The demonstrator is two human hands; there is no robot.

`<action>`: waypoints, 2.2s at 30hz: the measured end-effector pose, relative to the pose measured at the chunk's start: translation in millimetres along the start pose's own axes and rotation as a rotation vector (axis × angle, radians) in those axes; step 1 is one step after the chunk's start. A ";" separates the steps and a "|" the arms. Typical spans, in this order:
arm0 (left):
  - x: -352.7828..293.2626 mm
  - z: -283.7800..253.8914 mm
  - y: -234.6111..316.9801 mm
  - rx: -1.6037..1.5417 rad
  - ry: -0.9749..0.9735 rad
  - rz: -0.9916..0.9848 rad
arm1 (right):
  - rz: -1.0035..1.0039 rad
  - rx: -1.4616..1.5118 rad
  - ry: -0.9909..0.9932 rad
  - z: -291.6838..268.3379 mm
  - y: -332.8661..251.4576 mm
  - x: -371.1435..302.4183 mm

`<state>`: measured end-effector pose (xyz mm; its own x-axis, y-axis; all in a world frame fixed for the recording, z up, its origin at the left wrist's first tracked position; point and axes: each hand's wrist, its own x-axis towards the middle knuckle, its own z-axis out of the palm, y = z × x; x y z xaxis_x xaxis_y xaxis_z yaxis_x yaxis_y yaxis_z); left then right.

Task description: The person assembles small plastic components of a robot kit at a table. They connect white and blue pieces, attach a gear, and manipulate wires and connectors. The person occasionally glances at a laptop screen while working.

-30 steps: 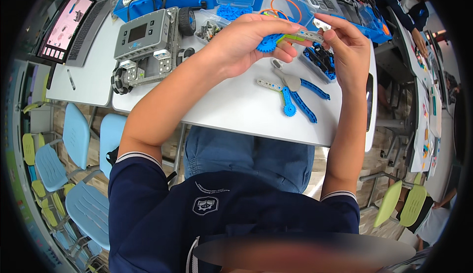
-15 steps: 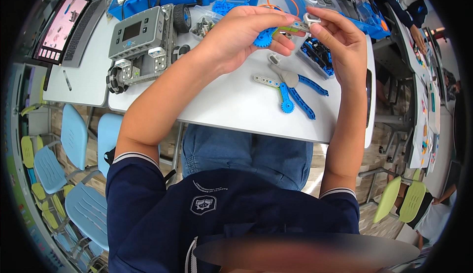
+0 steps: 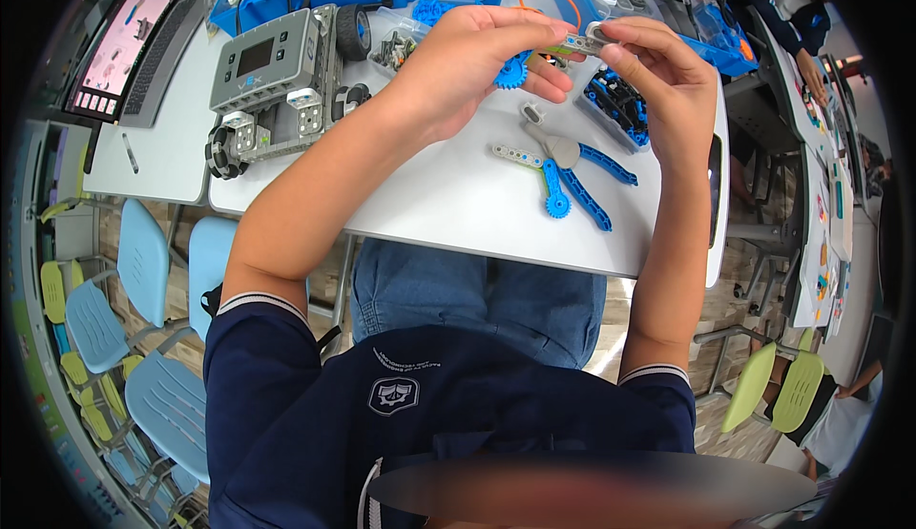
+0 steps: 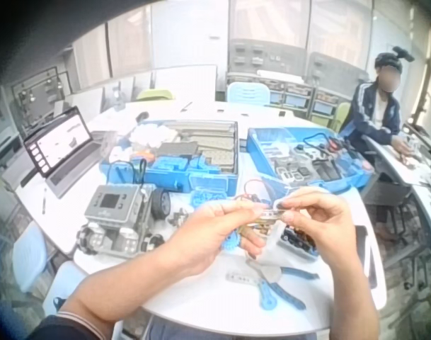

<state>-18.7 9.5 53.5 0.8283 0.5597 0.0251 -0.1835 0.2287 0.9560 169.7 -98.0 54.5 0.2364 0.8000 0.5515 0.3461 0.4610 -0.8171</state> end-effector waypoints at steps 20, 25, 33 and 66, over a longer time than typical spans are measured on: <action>-6.8 4.0 6.8 -0.050 -0.009 -0.154 | -0.046 -0.104 0.098 10.5 -0.2 -5.1; -4.1 2.7 4.5 -0.095 -0.033 -0.205 | -0.050 -0.102 0.089 10.9 -2.6 -5.3; -1.3 0.6 -0.8 -0.153 -0.090 -0.242 | -0.073 -0.183 0.075 13.5 -3.4 -6.5; -0.6 10.4 -17.5 -0.365 -0.049 -0.226 | -0.365 -0.589 0.049 21.0 -9.5 -11.3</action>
<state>-10.5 -3.2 39.8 0.8916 0.4270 -0.1506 -0.1628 0.6127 0.7734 144.7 -103.3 52.5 0.0473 0.6086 0.7920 0.8433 0.4006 -0.3582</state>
